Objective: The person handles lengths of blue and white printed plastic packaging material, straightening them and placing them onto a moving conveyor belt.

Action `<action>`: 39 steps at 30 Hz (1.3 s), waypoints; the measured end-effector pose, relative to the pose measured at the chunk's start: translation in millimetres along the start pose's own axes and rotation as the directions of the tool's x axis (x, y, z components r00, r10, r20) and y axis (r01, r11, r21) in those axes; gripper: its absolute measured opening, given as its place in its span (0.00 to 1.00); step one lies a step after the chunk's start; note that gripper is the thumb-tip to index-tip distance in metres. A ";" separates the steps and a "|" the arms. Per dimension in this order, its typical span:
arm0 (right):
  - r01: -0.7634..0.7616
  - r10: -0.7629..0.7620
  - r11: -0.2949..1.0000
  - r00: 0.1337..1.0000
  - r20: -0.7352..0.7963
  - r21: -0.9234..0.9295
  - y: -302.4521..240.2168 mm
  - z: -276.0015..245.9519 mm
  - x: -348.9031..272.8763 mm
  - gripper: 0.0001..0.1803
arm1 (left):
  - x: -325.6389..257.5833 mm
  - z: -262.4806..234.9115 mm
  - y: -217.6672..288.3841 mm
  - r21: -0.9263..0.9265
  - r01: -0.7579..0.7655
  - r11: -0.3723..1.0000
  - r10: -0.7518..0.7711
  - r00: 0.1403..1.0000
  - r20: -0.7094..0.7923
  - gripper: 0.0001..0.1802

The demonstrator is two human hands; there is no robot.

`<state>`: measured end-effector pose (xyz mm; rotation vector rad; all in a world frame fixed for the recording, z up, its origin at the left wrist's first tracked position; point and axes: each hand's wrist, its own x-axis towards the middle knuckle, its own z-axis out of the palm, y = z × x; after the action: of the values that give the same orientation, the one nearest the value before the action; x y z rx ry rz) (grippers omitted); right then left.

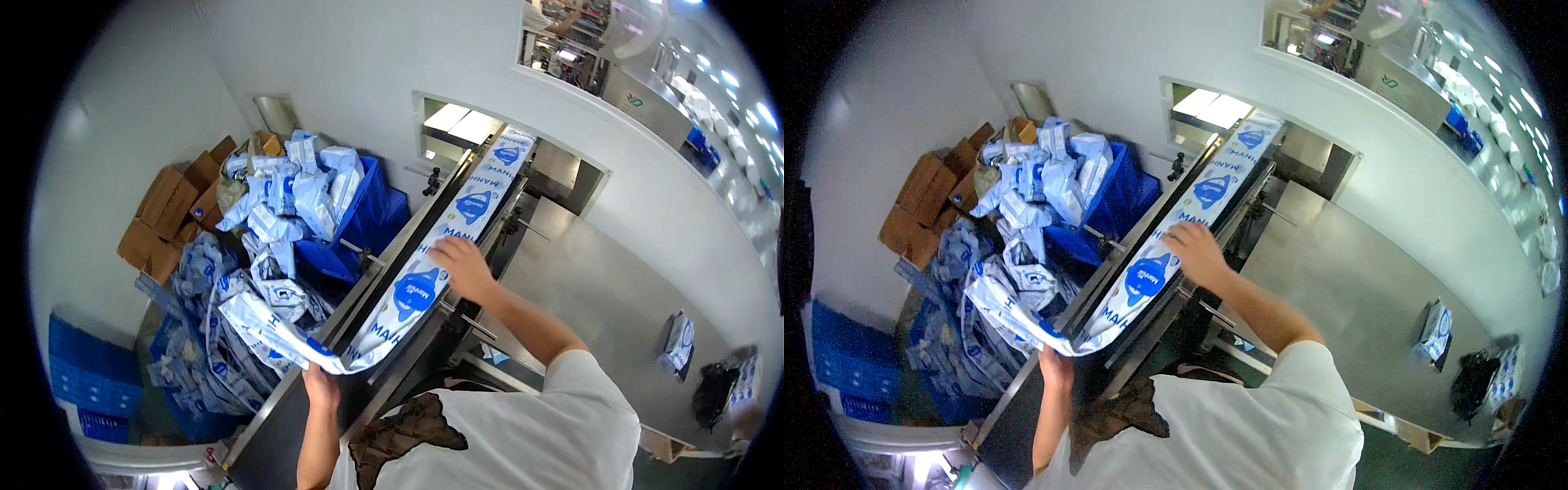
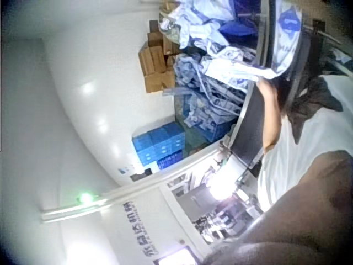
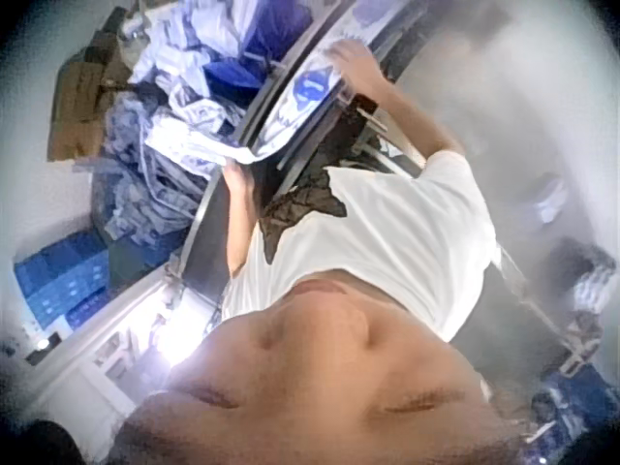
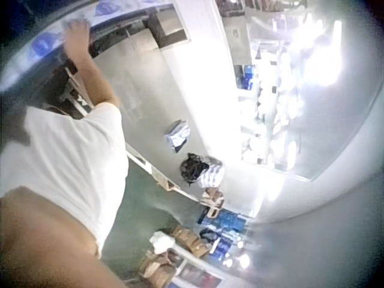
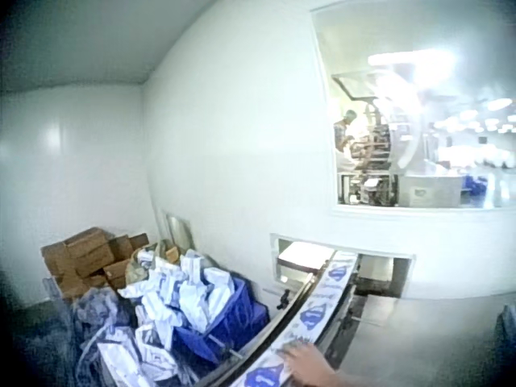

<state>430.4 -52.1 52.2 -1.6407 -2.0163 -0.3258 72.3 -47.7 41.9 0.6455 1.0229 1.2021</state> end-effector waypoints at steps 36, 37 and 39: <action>-0.122 0.090 0.911 0.991 0.100 0.393 -137.6 33.2 -15.5 0.17 | 26.0 32.7 -43.3 -0.089 0.033 0.996 -0.007 0.959 0.282 0.23; -0.083 0.005 0.909 0.982 0.189 0.409 -135.4 29.5 -17.3 0.19 | 16.8 31.1 -37.3 -0.074 0.037 0.997 -0.014 0.957 0.288 0.22; 0.116 -0.178 0.896 0.978 0.108 0.428 -121.7 28.4 -21.5 0.21 | 5.7 29.7 -26.8 -0.054 0.035 0.998 -0.021 0.970 0.241 0.19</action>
<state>309.4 -85.2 33.2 -1.2752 -2.1381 0.1774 110.9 -46.5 30.0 0.7099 0.7887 1.0953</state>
